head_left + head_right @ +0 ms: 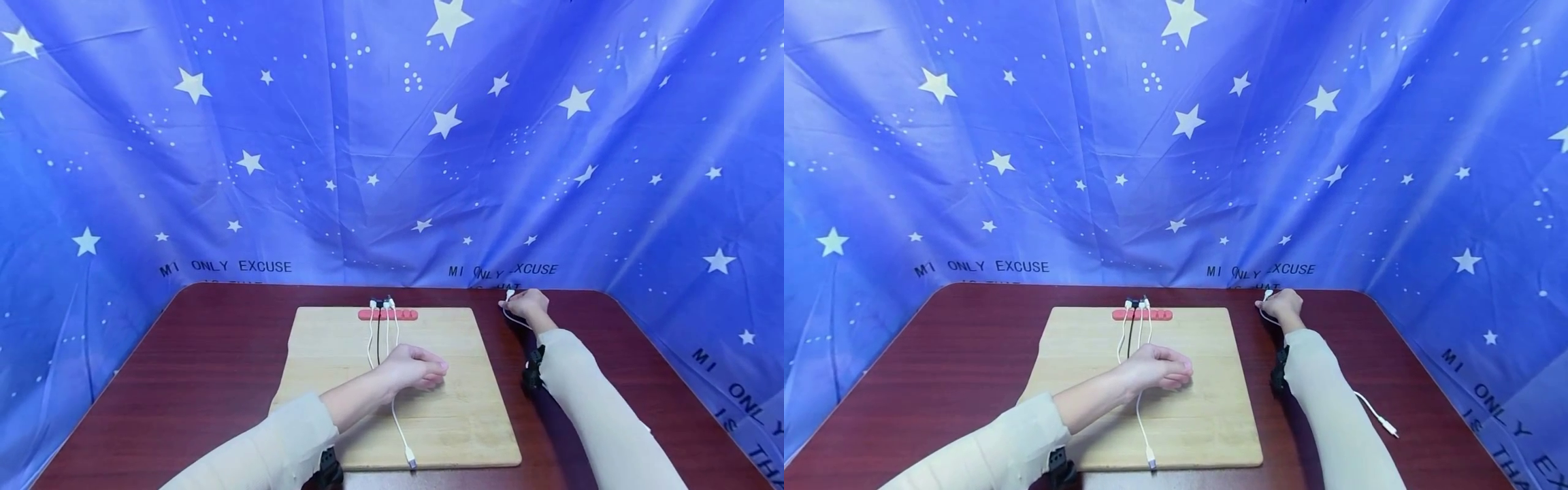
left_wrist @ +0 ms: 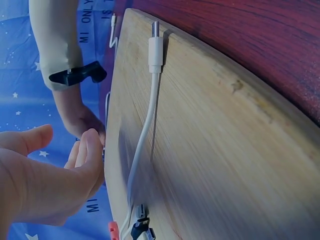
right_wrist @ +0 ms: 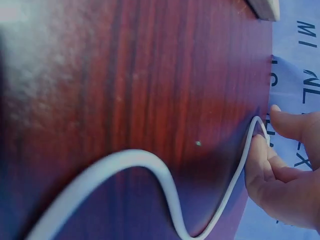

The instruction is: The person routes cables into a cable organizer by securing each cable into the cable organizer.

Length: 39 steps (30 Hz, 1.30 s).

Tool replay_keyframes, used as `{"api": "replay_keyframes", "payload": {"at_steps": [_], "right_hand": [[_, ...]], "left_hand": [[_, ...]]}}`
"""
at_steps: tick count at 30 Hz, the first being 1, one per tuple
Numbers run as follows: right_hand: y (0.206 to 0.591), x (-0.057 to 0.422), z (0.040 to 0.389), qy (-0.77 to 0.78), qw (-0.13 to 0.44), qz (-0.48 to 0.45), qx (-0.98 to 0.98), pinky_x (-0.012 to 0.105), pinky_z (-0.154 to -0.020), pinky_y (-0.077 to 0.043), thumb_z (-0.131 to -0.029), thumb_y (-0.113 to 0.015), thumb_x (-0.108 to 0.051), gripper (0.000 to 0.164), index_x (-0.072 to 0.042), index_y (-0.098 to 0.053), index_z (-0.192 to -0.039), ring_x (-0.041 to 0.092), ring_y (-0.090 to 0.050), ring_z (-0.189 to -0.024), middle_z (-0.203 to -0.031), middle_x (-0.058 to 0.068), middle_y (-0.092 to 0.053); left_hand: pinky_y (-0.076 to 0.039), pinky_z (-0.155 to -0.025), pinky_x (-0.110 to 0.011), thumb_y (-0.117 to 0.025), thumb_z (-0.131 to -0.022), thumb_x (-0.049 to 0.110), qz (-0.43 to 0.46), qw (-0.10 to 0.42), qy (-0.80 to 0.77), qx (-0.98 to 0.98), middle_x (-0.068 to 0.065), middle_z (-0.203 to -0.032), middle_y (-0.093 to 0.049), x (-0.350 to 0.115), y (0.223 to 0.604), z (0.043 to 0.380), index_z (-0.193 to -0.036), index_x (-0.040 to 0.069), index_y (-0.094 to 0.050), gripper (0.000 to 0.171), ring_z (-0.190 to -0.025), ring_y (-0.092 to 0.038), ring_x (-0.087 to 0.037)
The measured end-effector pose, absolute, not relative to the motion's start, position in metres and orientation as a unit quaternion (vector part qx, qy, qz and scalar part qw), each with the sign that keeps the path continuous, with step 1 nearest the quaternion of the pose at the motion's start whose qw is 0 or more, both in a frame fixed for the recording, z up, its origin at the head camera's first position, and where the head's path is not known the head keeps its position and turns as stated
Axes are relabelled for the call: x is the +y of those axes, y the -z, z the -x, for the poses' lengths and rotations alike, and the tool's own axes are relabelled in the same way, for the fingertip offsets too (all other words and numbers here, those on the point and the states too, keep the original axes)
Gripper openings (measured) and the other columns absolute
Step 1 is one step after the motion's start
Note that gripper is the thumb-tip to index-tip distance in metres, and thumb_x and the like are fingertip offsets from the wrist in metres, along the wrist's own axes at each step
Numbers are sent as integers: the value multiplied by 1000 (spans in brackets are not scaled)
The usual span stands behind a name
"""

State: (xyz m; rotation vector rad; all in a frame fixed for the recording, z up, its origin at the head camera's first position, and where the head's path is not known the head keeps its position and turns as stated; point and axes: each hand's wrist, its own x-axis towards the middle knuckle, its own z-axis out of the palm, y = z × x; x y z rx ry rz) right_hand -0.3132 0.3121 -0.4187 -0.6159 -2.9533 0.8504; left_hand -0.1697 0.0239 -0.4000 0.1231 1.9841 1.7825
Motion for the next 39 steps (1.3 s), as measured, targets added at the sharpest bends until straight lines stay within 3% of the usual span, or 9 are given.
{"api": "replay_keyframes", "payload": {"at_steps": [4, 7, 14, 21, 24, 28, 31, 33, 39], "right_hand": [[419, 313, 311, -256, -8, 209, -944, 32, -68, -49, -89, -69, -35, 47, 11, -64, -97, 31, -52, -86, -95, 25, -60], [419, 312, 308, -244, -2, 218, -945, 31, -64, -48, -89, -69, -34, 51, 15, -61, -103, 31, -52, -84, -96, 26, -58], [423, 305, 308, -259, 24, 236, -936, 48, -86, -56, -89, -68, -32, 54, 17, -58, -110, 37, -57, -94, -111, 33, -59], [423, 308, 305, -249, 15, 234, -940, 49, -99, -53, -86, -65, -22, 43, 15, -61, -108, 44, -56, -110, -119, 35, -58], [422, 312, 305, -258, 5, 237, -937, 47, -97, -54, -85, -64, -22, 47, 17, -59, -112, 40, -56, -106, -118, 34, -57], [419, 318, 306, -319, -8, 254, -913, 34, -78, -58, -82, -72, -18, 44, 16, -59, -106, 23, -58, -80, -81, 18, -63], [416, 319, 305, -385, -25, 266, -884, 26, -68, -53, -79, -73, -12, 29, 8, -59, -95, 12, -54, -62, -57, -1, -52], [414, 318, 304, -429, -37, 271, -861, 23, -66, -53, -80, -72, -7, 23, 4, -57, -94, 8, -53, -58, -56, -6, -50], [406, 318, 302, -560, -82, 253, -784, 17, -61, -57, -87, -62, 4, 18, 5, -55, -103, 2, -58, -57, -69, -6, -56]], "left_hand": [[-63, -84, -36, -67, -89, 7, -46, 237, -649, 721, -29, -104, -72, 24, 400, 165, -106, -8, -67, 23, -95, -74, -32], [-63, -84, -36, -67, -89, 7, -46, 239, -651, 719, -29, -104, -72, 25, 401, 163, -106, -9, -67, 23, -95, -74, -32], [-63, -82, -35, -68, -88, 8, -36, 233, -646, 726, -27, -101, -73, 24, 399, 165, -104, -6, -68, 21, -89, -75, -27], [-63, -83, -34, -69, -88, 10, -40, 240, -642, 727, -26, -103, -73, 24, 397, 163, -104, -5, -68, 22, -92, -75, -28], [-63, -81, -32, -69, -87, 10, -35, 237, -640, 730, -25, -102, -74, 22, 397, 164, -104, -4, -69, 22, -89, -75, -25], [-63, -78, -30, -70, -87, 11, -31, 233, -638, 733, -24, -101, -74, 20, 395, 166, -103, -3, -69, 22, -82, -75, -19], [-63, -79, -31, -70, -87, 11, -30, 234, -639, 732, -24, -101, -74, 20, 395, 167, -105, -4, -69, 23, -84, -75, -21], [-63, -81, -33, -70, -87, 11, -33, 236, -638, 732, -24, -103, -74, 20, 394, 168, -106, -4, -68, 24, -89, -75, -25], [-63, -85, -35, -69, -88, 11, -37, 237, -640, 730, -26, -105, -73, 23, 394, 168, -108, -5, -67, 26, -96, -74, -30]]}}
